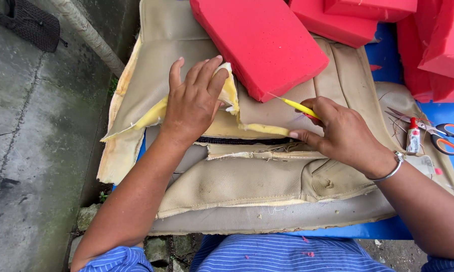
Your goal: Strip old foam and leather from an upholstery piece using a utility knife
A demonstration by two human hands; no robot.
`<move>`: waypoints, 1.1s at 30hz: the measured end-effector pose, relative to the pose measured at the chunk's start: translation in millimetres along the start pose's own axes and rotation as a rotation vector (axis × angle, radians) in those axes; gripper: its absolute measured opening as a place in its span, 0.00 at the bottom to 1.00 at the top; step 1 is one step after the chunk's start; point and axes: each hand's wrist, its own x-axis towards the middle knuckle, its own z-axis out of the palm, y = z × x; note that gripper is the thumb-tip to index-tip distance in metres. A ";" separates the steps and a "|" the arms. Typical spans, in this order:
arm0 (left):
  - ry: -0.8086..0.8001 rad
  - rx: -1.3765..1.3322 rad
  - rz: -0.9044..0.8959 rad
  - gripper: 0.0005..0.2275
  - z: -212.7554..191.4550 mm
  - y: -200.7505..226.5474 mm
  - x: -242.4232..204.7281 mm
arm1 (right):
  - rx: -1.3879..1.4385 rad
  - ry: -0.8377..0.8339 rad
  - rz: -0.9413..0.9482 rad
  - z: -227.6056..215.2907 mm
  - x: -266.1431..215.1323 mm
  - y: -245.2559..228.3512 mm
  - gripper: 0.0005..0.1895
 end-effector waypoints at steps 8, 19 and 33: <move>-0.493 -0.115 -0.299 0.33 -29.2 -0.7 -57.1 | -0.281 0.104 -0.211 -10.3 71.3 5.0 0.34; -0.127 0.112 -0.215 0.01 -69.0 -26.2 -50.5 | 0.035 0.807 -0.511 -41.5 89.9 49.8 0.13; 0.365 0.092 -0.379 0.03 100.1 -201.6 166.4 | -0.115 1.013 -0.628 -72.0 -48.6 -51.4 0.10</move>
